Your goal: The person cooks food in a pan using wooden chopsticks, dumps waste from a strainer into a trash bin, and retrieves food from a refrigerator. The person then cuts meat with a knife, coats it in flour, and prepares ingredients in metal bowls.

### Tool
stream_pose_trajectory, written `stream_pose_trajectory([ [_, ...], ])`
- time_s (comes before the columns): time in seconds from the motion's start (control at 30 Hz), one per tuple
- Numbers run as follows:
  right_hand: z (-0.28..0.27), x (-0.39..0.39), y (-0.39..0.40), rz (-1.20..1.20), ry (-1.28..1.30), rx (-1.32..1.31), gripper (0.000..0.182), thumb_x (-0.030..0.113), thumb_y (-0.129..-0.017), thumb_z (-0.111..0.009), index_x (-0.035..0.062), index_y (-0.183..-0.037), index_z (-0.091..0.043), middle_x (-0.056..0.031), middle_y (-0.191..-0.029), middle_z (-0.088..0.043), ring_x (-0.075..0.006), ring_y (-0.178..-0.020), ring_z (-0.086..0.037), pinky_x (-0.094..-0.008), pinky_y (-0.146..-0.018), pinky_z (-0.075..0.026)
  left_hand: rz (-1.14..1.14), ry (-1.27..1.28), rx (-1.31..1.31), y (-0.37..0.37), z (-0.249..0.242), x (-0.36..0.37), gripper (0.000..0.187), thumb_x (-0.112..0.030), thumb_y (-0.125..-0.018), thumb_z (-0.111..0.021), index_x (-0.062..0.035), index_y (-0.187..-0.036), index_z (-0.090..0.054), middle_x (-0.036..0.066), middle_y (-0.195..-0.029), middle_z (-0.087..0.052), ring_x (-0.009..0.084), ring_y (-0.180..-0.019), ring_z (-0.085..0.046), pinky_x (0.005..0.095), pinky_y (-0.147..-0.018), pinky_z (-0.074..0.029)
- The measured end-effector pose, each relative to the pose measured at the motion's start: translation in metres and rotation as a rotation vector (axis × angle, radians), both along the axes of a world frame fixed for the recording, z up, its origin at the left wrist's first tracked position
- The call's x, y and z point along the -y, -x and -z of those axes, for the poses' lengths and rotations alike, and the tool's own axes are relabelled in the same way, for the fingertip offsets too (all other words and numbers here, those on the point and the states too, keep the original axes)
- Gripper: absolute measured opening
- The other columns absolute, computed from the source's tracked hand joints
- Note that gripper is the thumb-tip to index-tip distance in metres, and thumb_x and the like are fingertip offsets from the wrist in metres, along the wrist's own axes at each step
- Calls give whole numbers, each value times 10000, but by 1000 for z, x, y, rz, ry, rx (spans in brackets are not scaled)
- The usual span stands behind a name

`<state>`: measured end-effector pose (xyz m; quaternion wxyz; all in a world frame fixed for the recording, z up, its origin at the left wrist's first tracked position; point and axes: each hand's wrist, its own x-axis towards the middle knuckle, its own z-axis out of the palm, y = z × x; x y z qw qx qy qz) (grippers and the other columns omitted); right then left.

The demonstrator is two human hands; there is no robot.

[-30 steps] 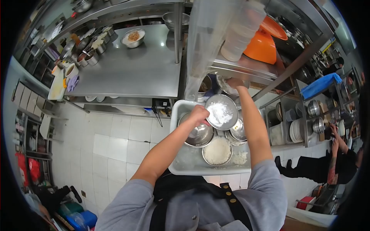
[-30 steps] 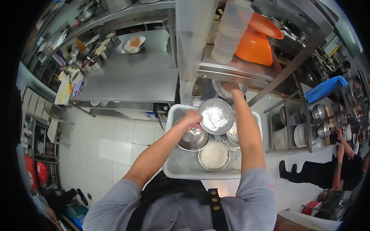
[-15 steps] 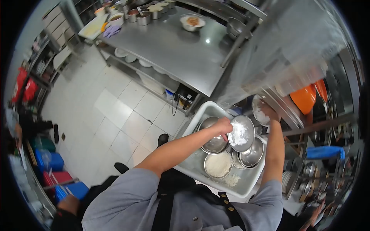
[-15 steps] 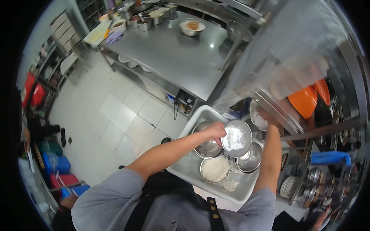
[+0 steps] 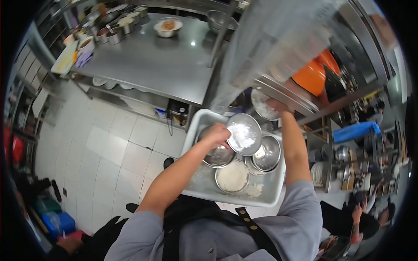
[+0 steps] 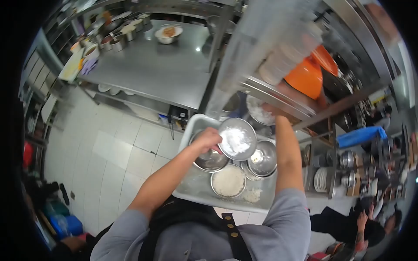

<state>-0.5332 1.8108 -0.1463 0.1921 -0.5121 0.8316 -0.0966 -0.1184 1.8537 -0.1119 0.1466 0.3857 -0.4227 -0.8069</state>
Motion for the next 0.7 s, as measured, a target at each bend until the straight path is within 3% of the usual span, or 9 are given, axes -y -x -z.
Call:
stream_pose_trajectory([
  [0.07, 13, 4, -40, -429, 461, -893, 408, 286, -699, -638, 92, -1056, -596, -58, -763, -614, -182, -638, -594, -326, -468, -480, 22, 1, -17, 6, 5, 1, 193, 78, -700, -518, 146, -878, -555, 223, -856, -587, 349, -731, -634, 446, -516, -586],
  [0.1, -8, -1, -57, -420, 462, -897, 408, 286, -699, -638, 92, -1056, -596, -58, -763, -614, -182, -638, -594, -326, -468, -480, 31, 6, -19, 13, 10, 1, 193, 78, -700, -518, 146, -878, -555, 223, -856, -587, 349, -731, -634, 446, -516, -586],
  [0.17, -75, -22, -93, 44, 170, 15, 405, 248, -710, -595, 83, -1080, -598, -85, -844, -627, -192, -664, -603, -329, -504, -493, 17, 25, 39, 22, 14, 3, 192, 76, -703, -519, 146, -878, -555, 223, -858, -591, 347, -735, -634, 449, -518, -586],
  [0.27, -87, -29, -93, 269, 314, 337, 426, 230, -726, -566, 77, -1123, -586, -114, -902, -624, -199, -658, -601, -329, -519, -501, 49, 5, 10, 24, 4, 4, 195, 76, -703, -522, 145, -882, -555, 219, -850, -594, 349, -727, -634, 453, -521, -585],
  [0.37, -84, -33, -98, -15, 136, -218, 441, 198, -755, -546, 76, -1179, -559, -166, -1052, -607, -258, -838, -621, -356, -675, -518, 57, 12, 13, 28, -4, 4, 187, 75, -703, -525, 141, -875, -556, 219, -848, -595, 356, -727, -634, 457, -521, -584],
  [0.4, -74, -29, -94, -11, 137, -217, 441, 198, -755, -546, 76, -1179, -559, -166, -1052, -607, -258, -838, -621, -356, -675, -518, 61, 13, 15, 29, -4, 4, 187, 75, -703, -525, 141, -875, -556, 219, -848, -595, 356, -727, -634, 457, -521, -584],
  [0.47, -46, -17, -81, -141, -52, -510, 440, 173, -769, -537, 82, -1200, -543, -206, -1168, -560, -312, -1062, -553, -388, -874, -456, 61, 4, -25, 31, -2, 6, 181, 78, -703, -525, 142, -870, -549, 215, -839, -589, 358, -721, -632, 463, -519, -582],
  [0.57, -43, -17, -80, -50, 126, -282, 458, 190, -777, -532, 82, -1222, -524, -219, -1269, -486, -343, -1220, -420, -401, -1009, -341, 74, 21, 15, 36, 3, 9, 179, 83, -704, -522, 143, -871, -542, 215, -839, -586, 360, -715, -632, 469, -521, -583],
  [0.7, -40, -19, -98, -120, 43, -254, 462, 231, -786, -540, 87, -1225, -525, -211, -1278, -482, -341, -1218, -426, -407, -1005, -348, 59, 3, 9, 37, 3, 9, 184, 87, -704, -519, 145, -878, -538, 214, -846, -582, 361, -718, -632, 475, -524, -583],
])
